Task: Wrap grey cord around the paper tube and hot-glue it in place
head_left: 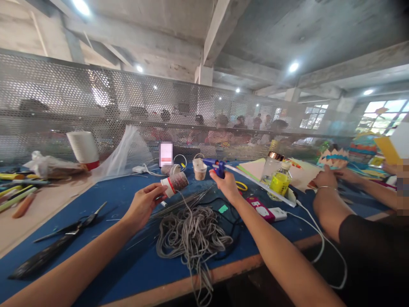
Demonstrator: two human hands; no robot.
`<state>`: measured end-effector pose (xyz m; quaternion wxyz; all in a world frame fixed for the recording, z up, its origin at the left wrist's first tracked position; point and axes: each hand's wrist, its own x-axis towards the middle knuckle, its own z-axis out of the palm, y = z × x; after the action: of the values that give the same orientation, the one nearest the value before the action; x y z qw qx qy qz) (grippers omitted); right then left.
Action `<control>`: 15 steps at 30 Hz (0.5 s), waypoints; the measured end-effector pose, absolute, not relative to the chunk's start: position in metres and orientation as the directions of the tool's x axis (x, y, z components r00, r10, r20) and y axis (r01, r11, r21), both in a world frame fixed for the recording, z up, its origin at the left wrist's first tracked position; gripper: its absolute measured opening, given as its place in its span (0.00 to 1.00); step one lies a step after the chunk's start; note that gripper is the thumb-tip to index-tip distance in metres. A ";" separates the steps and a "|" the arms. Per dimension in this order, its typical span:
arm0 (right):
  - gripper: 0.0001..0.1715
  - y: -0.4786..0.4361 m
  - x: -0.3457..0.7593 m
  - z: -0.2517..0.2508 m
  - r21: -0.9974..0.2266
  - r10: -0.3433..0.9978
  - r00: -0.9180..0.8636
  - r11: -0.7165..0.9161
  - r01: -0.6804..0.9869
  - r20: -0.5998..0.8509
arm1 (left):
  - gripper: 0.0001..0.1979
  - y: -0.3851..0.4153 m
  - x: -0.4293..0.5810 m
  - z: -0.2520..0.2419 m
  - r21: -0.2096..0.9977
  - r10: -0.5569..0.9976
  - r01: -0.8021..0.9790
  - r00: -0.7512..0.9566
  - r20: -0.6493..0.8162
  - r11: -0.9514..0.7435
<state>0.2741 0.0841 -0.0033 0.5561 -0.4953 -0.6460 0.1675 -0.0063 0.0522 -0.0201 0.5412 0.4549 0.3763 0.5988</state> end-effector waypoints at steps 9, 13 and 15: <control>0.16 0.043 0.234 -0.003 -0.687 0.784 -0.180 0.611 0.393 0.594 | 0.11 0.052 -0.006 -0.019 0.953 0.990 -0.270 -0.004 0.141 -0.137; 0.17 0.041 0.233 -0.003 -0.669 0.788 -0.236 0.611 0.423 0.569 | 0.10 0.051 -0.004 -0.019 0.945 0.990 -0.299 0.008 0.140 -0.131; 0.18 0.040 0.234 -0.003 -0.633 0.773 -0.265 0.628 0.453 0.577 | 0.10 0.051 -0.004 -0.018 0.944 0.990 -0.301 0.007 0.141 -0.132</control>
<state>0.2337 0.0398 -0.0026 0.4600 -0.3950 -0.7760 0.1735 -0.0039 0.0506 -0.0184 0.5413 0.4587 0.3754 0.5964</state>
